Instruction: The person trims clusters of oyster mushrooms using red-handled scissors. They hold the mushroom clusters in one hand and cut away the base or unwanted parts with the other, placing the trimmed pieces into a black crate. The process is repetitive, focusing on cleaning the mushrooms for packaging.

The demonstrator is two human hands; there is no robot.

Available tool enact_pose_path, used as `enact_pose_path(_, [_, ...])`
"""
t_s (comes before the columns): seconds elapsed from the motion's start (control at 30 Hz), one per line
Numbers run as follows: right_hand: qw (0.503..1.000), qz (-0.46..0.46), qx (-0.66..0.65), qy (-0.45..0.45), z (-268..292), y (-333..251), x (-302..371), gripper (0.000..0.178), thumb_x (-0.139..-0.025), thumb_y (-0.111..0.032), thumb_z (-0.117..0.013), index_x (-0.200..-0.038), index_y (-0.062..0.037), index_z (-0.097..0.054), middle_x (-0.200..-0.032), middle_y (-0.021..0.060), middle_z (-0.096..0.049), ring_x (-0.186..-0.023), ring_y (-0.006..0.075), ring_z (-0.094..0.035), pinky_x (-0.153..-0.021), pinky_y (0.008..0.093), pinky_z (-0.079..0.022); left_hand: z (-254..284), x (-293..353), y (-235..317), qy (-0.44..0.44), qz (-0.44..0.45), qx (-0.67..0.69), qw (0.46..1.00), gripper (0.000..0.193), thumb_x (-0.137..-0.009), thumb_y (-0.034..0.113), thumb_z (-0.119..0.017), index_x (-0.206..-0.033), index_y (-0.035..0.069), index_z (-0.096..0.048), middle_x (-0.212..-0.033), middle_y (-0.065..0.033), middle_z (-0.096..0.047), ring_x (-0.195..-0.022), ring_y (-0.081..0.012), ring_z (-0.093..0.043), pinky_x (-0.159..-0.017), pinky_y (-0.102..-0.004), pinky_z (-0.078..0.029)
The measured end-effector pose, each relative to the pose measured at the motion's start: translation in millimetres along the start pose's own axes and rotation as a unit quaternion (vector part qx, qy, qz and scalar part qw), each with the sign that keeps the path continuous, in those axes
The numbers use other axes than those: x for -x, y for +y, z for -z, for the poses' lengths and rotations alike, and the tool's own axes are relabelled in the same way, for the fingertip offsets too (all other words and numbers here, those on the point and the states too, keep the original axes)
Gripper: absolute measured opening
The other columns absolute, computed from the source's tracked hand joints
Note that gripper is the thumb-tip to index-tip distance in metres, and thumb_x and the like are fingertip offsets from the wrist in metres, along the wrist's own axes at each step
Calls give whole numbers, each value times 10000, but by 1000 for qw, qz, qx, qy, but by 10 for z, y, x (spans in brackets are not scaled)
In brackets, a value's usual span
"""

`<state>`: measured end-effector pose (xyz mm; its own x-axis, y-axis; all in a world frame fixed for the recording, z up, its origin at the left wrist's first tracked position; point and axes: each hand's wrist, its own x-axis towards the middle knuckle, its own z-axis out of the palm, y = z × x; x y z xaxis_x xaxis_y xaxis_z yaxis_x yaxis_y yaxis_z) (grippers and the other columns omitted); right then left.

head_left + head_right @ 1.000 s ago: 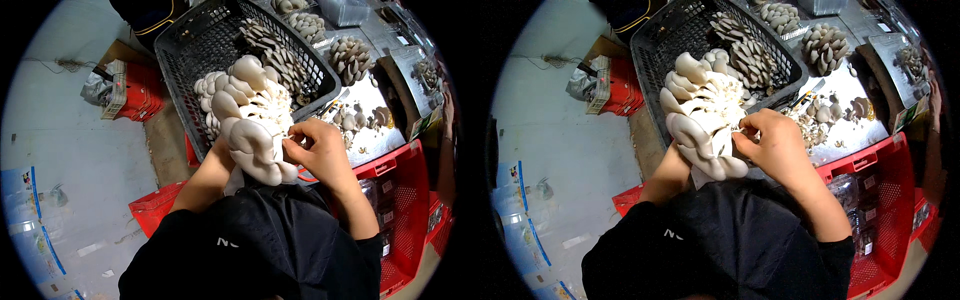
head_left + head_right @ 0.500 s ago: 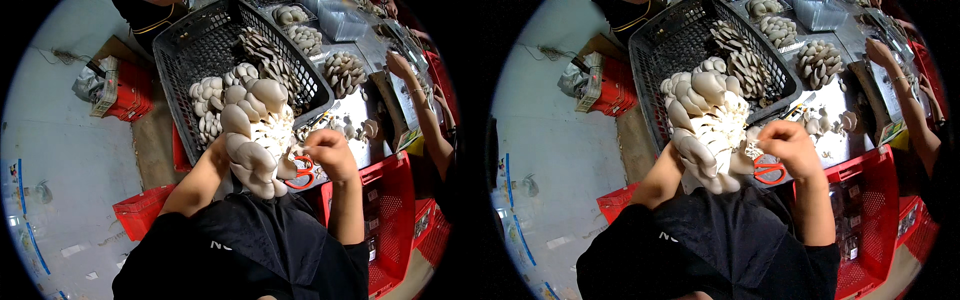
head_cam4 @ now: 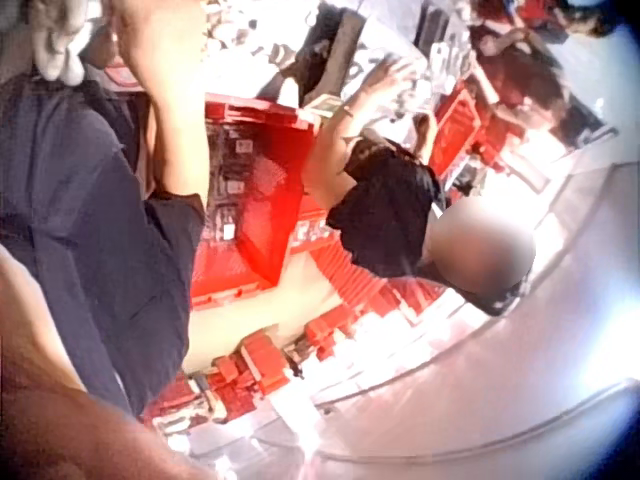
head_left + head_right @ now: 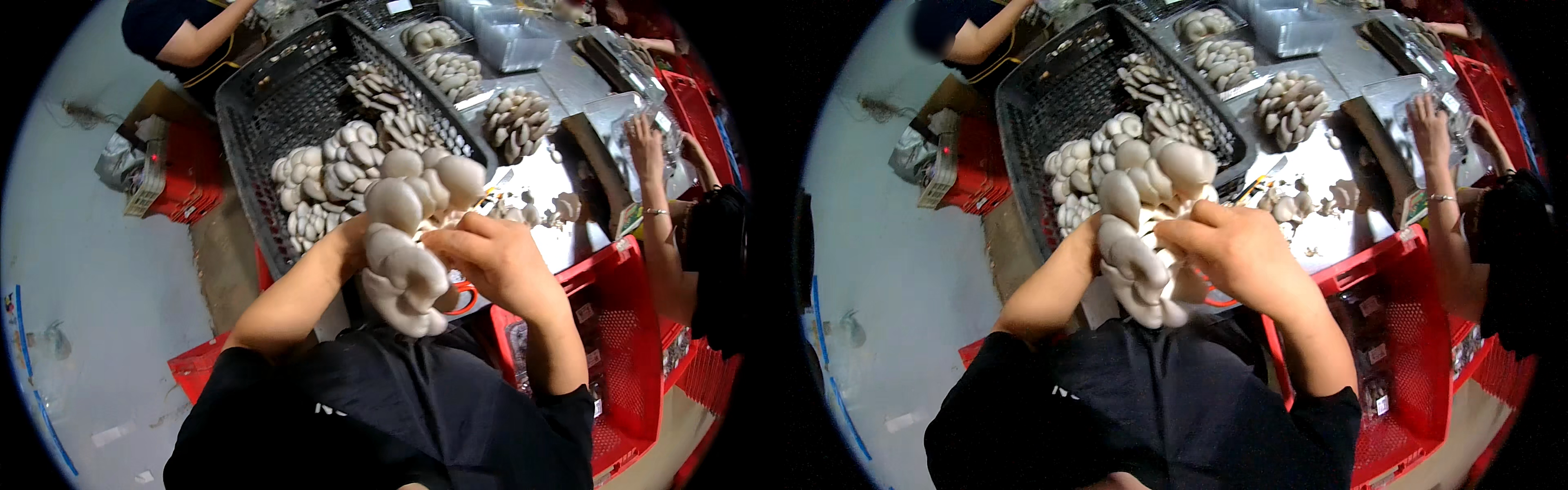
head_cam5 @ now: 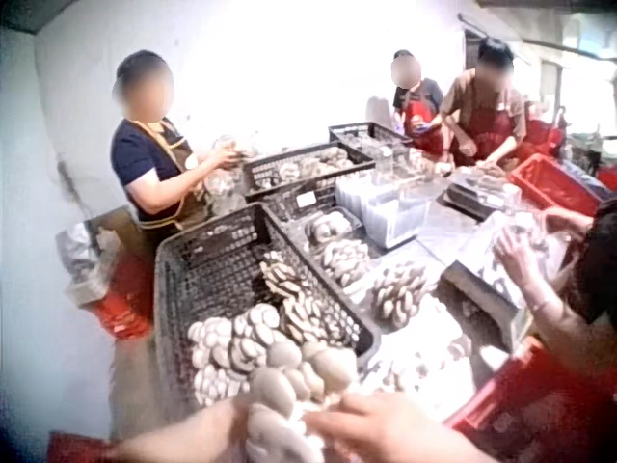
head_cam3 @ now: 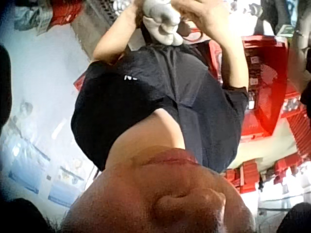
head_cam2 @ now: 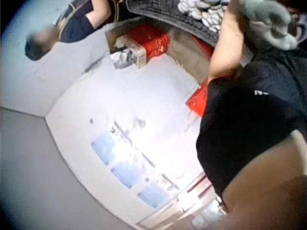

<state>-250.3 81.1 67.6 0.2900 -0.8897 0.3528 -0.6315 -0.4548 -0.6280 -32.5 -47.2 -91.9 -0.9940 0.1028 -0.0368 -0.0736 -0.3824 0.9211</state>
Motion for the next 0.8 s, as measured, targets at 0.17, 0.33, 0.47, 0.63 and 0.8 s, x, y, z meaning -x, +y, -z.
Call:
enact_pose_path(0.17, [997,-29,10,-70,42,40,240,103,-758,-126,-631,-846,-102,-583,-692,91,-573,-639,296,-613,-547,396,-484,-127,-215,177,119,19,-87,989,395,-871,58,-568,-1256,34,-485,-1257,-80,-521,-1147,-159,-505,-1011,-285,-428])
enact_pose_path(0.33, [991,-27,55,122,-32,170,742,117,-776,-67,-635,-880,-55,-582,-675,104,-591,-618,271,-607,-561,344,-486,-436,-682,482,137,38,103,985,404,-878,115,-591,-1258,25,-488,-1232,-81,-548,-1098,-163,-546,-945,-297,-477])
enact_pose_path(0.47, [835,-328,-191,400,16,625,1250,136,-874,-2,-539,-1009,-10,-547,-900,72,-634,-796,147,-615,-702,293,-503,-374,-1207,889,145,28,213,966,420,-883,161,-610,-1259,18,-490,-1213,-82,-569,-1059,-166,-578,-893,-307,-516])
enact_pose_path(0.63, [789,-277,-419,355,360,979,1136,560,-974,-334,-490,-1394,20,-384,-1274,165,-545,-1116,221,-549,-963,348,-424,305,-2232,930,114,100,130,980,339,-899,215,-601,-1186,42,-550,-1083,-51,-630,-930,-119,-632,-754,-275,-557])
enact_pose_path(0.8, [666,-292,-581,366,329,1644,1027,533,-995,-426,-406,-1361,-39,-428,-1213,85,-567,-1108,189,-536,-959,367,-420,667,-2812,792,224,163,46,960,264,-861,145,-641,-1110,67,-597,-962,-63,-666,-797,-156,-666,-634,-332,-580])
